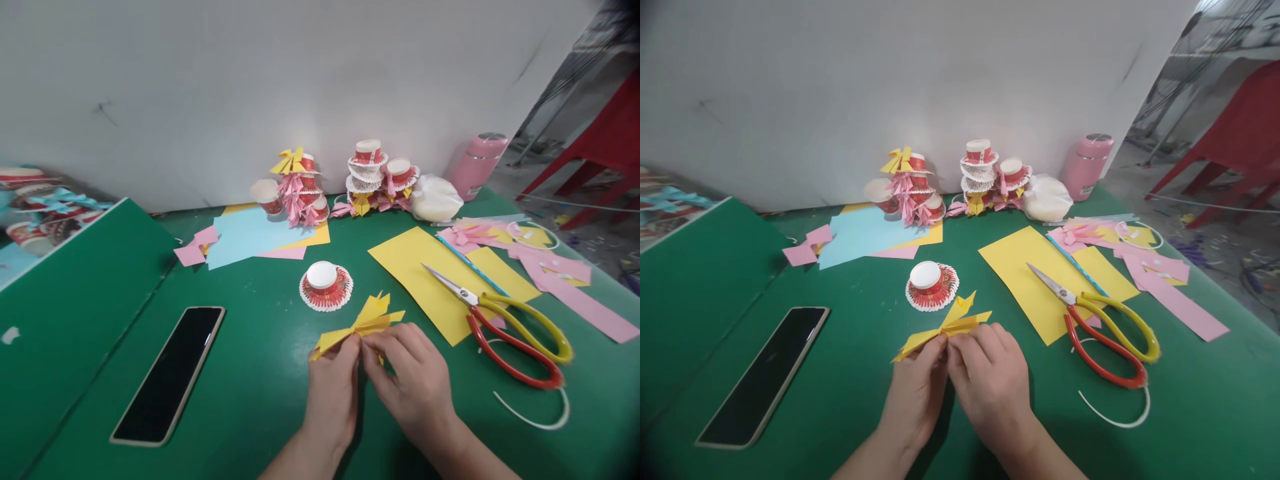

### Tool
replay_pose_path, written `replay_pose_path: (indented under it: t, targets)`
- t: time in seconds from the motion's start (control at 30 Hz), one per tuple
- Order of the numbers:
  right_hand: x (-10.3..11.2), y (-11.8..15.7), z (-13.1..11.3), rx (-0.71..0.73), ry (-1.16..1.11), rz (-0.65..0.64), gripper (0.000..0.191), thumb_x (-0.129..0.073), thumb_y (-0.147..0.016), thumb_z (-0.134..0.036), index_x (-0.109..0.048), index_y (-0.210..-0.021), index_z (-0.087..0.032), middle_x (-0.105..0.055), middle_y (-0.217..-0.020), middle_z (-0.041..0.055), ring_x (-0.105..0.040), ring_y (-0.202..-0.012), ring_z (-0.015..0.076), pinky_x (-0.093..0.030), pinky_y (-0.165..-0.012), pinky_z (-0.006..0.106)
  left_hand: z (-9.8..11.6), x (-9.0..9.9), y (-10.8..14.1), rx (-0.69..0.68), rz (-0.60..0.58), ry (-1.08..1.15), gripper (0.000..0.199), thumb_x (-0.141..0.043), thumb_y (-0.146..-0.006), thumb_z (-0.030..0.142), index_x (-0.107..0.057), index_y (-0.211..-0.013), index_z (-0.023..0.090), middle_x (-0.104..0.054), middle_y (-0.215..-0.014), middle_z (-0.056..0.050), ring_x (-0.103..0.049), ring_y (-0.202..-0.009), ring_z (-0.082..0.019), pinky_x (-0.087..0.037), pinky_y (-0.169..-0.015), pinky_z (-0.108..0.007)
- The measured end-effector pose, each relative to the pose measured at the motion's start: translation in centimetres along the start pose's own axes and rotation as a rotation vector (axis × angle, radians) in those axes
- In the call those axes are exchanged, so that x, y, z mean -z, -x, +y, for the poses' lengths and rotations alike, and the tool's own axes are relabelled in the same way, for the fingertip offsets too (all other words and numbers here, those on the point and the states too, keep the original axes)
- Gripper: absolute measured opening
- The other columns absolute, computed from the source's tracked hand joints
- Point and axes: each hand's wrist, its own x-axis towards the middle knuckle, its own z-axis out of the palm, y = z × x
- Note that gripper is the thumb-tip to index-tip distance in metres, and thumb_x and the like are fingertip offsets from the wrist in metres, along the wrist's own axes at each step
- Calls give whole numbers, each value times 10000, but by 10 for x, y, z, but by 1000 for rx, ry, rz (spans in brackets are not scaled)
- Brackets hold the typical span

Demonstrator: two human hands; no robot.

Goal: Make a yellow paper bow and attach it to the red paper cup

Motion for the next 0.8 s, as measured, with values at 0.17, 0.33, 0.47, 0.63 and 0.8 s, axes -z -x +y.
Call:
replay_pose_path:
  t: [0.17, 0.33, 0.47, 0.63, 0.8]
  targets:
    - [-1, 0, 0, -8, 2, 21, 137, -536, -785, -131, -593, -669, -176, -588, -595, 32, -513, -570, 150, -421, -548, 278, 0, 0, -1, 16, -7, 13, 31, -666, -600, 154, -680, -618, 132, -695, -673, -32, -630, -689, -169, -488, -715, -299]
    - [-2, 0, 1, -140, -99, 4, 98, -542, -776, -128, -574, -698, -178, -585, -648, 31, -521, -599, 146, -437, -538, 258, 0, 2, 1, 20, -63, -6, 86, -676, -624, 176, -699, -694, 132, -699, -729, -44, -624, -730, -174, -477, -733, -299]
    - [-1, 0, 0, -272, -210, -23, 112, -520, -787, -137, -551, -695, -192, -555, -647, 9, -523, -595, 127, -445, -535, 232, 1, 5, 1, 18, -118, -77, 92, -674, -655, 199, -701, -705, 127, -693, -710, -48, -606, -709, -160, -474, -712, -283]
    - [0, 0, -2, -384, -284, -97, 126, -500, -805, -170, -538, -689, -199, -542, -655, 1, -510, -578, 116, -429, -513, 219, -1, 9, -2, -2, -136, -109, 113, -673, -672, 210, -704, -740, 126, -688, -743, -57, -599, -749, -171, -466, -738, -299]
    - [0, 2, -2, -418, -339, -139, 121, -488, -819, -183, -542, -712, -200, -538, -669, 1, -499, -577, 114, -416, -516, 217, -5, 12, -3, -36, -110, -142, 102, -662, -689, 215, -696, -738, 132, -666, -714, -39, -579, -705, -148, -458, -679, -269]
